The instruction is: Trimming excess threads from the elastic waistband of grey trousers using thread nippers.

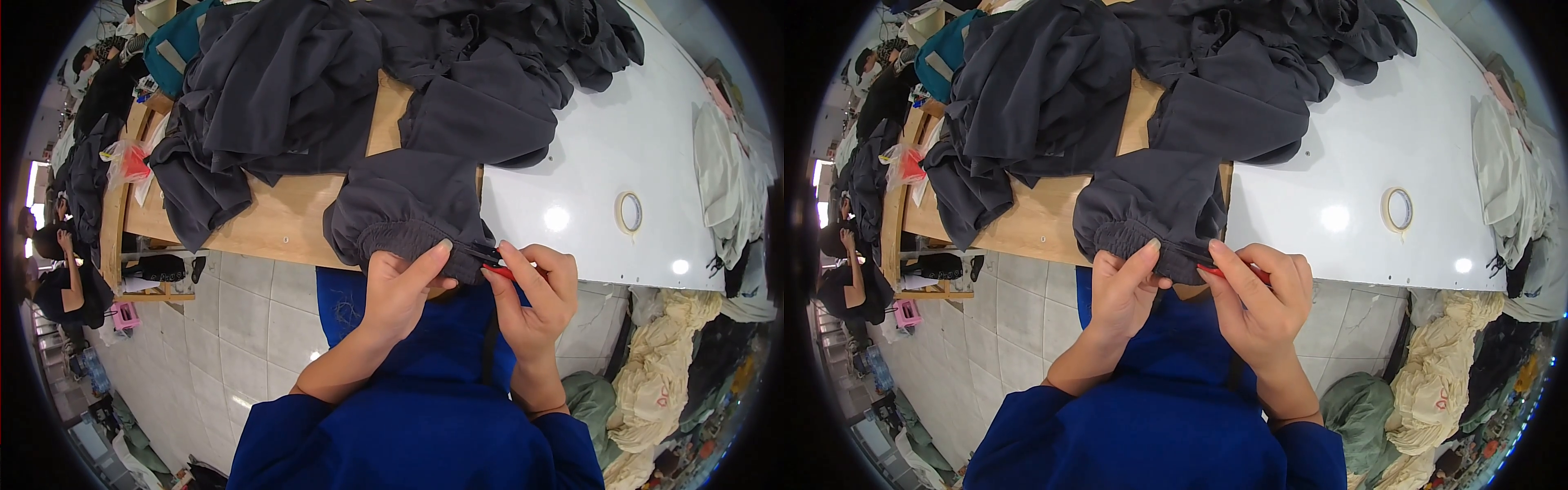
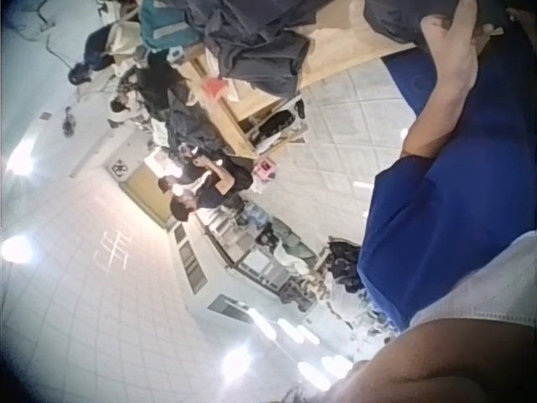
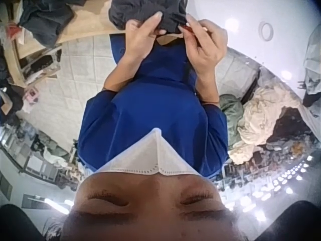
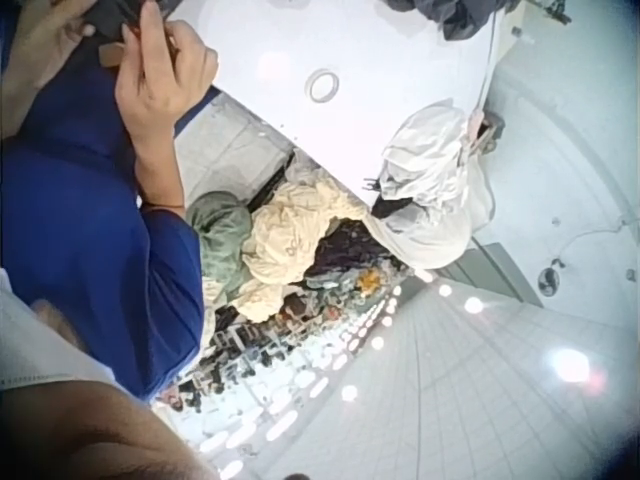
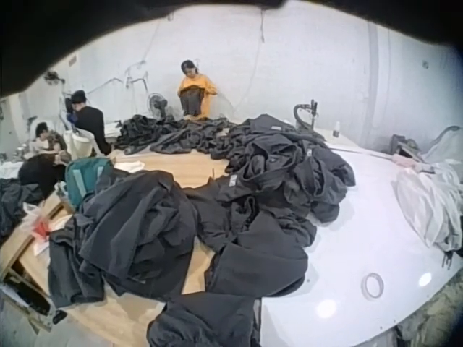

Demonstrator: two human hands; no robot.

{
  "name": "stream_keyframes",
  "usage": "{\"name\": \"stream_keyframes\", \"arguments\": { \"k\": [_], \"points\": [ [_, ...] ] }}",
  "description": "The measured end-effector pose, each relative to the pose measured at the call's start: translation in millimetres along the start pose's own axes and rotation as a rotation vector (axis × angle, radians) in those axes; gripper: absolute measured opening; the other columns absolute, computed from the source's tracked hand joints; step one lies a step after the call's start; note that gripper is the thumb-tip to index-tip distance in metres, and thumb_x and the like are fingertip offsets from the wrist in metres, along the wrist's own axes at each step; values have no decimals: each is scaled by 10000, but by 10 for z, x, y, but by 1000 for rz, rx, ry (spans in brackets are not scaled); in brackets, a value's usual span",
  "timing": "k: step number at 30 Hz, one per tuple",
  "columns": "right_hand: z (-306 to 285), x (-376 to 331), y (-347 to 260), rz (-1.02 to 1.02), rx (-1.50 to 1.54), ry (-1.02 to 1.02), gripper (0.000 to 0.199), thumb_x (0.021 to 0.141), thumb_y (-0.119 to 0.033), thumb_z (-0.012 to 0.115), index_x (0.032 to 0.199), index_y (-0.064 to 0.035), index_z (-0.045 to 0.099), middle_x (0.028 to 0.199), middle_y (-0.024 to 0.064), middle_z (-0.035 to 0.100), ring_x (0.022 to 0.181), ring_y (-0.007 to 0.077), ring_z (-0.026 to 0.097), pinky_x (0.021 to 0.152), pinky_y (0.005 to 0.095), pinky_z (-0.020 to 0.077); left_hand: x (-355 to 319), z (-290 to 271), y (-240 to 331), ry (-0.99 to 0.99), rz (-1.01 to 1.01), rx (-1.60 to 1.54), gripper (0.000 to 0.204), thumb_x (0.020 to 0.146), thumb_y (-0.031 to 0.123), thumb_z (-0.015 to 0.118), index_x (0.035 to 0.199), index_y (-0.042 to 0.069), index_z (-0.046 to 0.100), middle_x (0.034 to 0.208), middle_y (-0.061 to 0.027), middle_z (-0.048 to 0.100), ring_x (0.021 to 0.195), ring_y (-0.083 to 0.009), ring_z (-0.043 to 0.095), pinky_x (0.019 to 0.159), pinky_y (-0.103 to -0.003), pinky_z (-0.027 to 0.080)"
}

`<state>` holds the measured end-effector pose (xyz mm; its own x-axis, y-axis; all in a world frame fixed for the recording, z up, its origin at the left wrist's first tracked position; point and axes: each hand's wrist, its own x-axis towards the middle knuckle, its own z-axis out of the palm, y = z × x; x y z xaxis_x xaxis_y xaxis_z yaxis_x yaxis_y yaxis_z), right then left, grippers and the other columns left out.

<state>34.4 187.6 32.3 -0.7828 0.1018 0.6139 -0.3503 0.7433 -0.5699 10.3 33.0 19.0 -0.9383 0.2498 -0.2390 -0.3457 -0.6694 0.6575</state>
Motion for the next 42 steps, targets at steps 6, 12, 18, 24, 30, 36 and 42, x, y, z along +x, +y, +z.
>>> {"name": "stream_keyframes", "arguments": {
  "k": [6, 12, 18, 24, 30, 36, 42],
  "points": [
    [2, 6, -11, -14, -4, -13, 350, 610, -89, 769, 952, -111, 698, 781, 1, 574, 626, 137, 417, 563, 261, 309, -11, -17, 13, 11, -5, 68, 125, 879, 77, 577, 961, -4, 625, 894, -80, 658, 760, -105, 628, 609, -208, 528],
    [-34, 9, -3, -33, -11, -33, 335, 606, -85, 766, 934, -113, 704, 766, -4, 571, 629, 135, 426, 571, 262, 305, -15, -29, -3, -5, 33, 125, 108, 870, 61, 584, 935, -8, 637, 869, -67, 662, 754, -95, 616, 630, -208, 505],
    [-62, 26, 8, -53, -19, -47, 342, 595, -89, 765, 930, -121, 708, 758, -12, 567, 629, 134, 425, 581, 264, 309, -3, -77, -6, -37, 74, 168, 111, 862, 39, 589, 939, -17, 646, 888, -65, 662, 785, -87, 601, 712, -219, 474],
    [-91, 49, 27, -68, -34, -74, 353, 590, -90, 764, 936, -135, 709, 753, -21, 565, 628, 135, 423, 583, 267, 312, 6, -64, -12, -49, 110, 195, 119, 863, 26, 583, 951, -27, 644, 907, -67, 661, 809, -95, 600, 752, -227, 469],
    [-51, 51, 53, -84, -9, -69, 365, 583, -88, 766, 940, -140, 709, 744, -24, 563, 623, 134, 416, 576, 264, 308, 6, -77, -23, -75, 107, 185, 125, 869, 36, 585, 961, -30, 639, 911, -68, 658, 818, -95, 597, 765, -228, 468],
    [-23, 23, 81, -116, -11, -50, 365, 578, -88, 767, 935, -138, 710, 737, -25, 560, 622, 136, 403, 564, 260, 304, 0, -79, -22, -67, 98, 172, 125, 872, 39, 581, 963, -27, 637, 911, -61, 657, 821, -93, 596, 765, -223, 466],
    [-16, 5, 100, -129, -8, -36, 360, 578, -86, 770, 930, -131, 711, 740, -23, 561, 625, 136, 399, 559, 253, 302, -3, -106, -17, -52, 51, 154, 115, 872, 55, 590, 950, -9, 645, 873, -41, 648, 754, -59, 562, 677, -193, 438]
  ]
}}
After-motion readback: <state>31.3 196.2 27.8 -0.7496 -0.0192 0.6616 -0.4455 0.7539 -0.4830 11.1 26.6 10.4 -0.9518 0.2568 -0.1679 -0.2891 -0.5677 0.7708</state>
